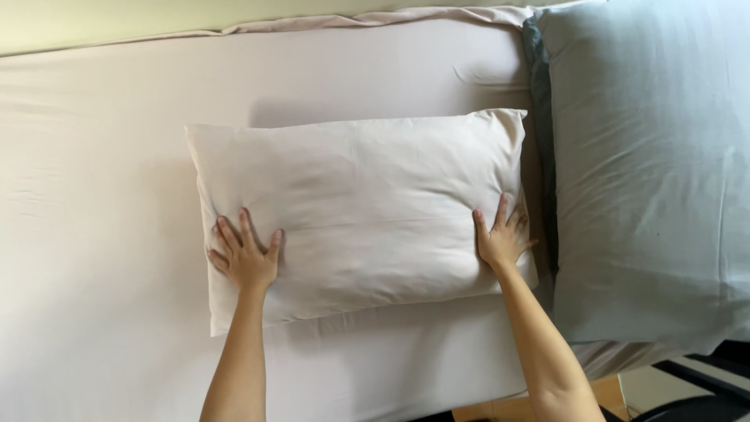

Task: The person smooths a white fitted sheet over a mattress, then uses a duster to clean the sheet surface. They place several pillows on the bed, including gray and white ones, and arrange them neatly.

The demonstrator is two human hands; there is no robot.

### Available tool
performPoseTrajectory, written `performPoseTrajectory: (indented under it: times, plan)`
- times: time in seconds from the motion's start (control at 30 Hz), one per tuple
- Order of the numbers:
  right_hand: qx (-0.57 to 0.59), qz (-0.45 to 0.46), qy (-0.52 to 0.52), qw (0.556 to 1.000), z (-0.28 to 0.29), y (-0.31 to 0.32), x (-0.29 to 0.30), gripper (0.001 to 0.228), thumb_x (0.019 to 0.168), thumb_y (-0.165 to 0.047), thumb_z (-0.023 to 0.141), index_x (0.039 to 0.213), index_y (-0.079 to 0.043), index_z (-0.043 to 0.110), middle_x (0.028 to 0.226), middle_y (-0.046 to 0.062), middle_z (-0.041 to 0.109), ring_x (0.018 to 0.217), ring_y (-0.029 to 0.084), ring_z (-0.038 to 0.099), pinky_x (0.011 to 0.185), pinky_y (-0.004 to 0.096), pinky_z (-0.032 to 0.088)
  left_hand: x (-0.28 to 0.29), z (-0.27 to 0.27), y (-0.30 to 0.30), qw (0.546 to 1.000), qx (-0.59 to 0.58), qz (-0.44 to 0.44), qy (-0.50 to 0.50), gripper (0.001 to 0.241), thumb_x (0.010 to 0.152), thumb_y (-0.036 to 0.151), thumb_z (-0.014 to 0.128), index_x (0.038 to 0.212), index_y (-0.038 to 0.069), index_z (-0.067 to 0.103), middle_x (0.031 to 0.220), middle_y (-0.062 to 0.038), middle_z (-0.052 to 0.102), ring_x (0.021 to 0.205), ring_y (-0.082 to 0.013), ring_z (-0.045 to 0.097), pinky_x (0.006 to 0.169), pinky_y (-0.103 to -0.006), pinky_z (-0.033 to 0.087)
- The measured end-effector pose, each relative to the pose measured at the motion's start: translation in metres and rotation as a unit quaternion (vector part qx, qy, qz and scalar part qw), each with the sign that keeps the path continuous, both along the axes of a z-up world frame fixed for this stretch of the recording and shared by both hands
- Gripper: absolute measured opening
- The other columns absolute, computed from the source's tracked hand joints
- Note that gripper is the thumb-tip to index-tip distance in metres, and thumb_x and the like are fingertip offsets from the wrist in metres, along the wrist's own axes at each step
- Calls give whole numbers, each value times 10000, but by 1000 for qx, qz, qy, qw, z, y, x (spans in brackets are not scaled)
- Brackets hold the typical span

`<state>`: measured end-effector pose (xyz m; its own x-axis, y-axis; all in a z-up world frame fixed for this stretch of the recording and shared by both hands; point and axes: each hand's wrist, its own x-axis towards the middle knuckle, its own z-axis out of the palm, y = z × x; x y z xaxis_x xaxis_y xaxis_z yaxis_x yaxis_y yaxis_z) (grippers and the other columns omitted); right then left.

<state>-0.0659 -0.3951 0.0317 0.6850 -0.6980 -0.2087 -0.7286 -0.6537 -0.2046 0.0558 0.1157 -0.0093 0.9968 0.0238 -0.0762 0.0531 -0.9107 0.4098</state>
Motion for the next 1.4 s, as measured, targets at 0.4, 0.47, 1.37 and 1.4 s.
performPoseTrajectory:
  times: [0.4,0.47,1.37,1.4]
  plan:
    - [146,-186,-81,968,-75,-45,-74,799,1039,-674,319,1416,-9,551,1358,330,600,1288,491,549,1094,472,423,-14,-57,100,966,-37,167,193,900,970,798,436,1491,64,433,1343,-269,597,1250,-466,553,998,-578,468]
    - [184,-162,-154,957,-81,-48,-75,651,1048,-520,374,1315,7,648,1272,288,668,1222,425,610,1055,448,446,0,-59,105,972,-116,167,121,829,1047,732,503,1283,-53,629,1087,-273,713,1081,-432,675,923,-507,515]
    - [-420,5,-206,884,146,-271,-114,588,939,4,440,1521,75,487,1698,332,271,1601,466,97,1196,695,-8,-75,-55,-93,582,-692,416,93,1061,789,765,604,1595,150,293,1477,-86,522,1308,-308,542,1052,-579,454]
    - [-418,7,-208,884,148,-240,-88,588,939,4,440,1521,75,487,1698,332,271,1601,466,97,1196,695,-8,-78,-51,-105,582,-692,418,90,1061,789,765,604,1595,150,293,1477,-86,522,1308,-308,542,1052,-579,454]
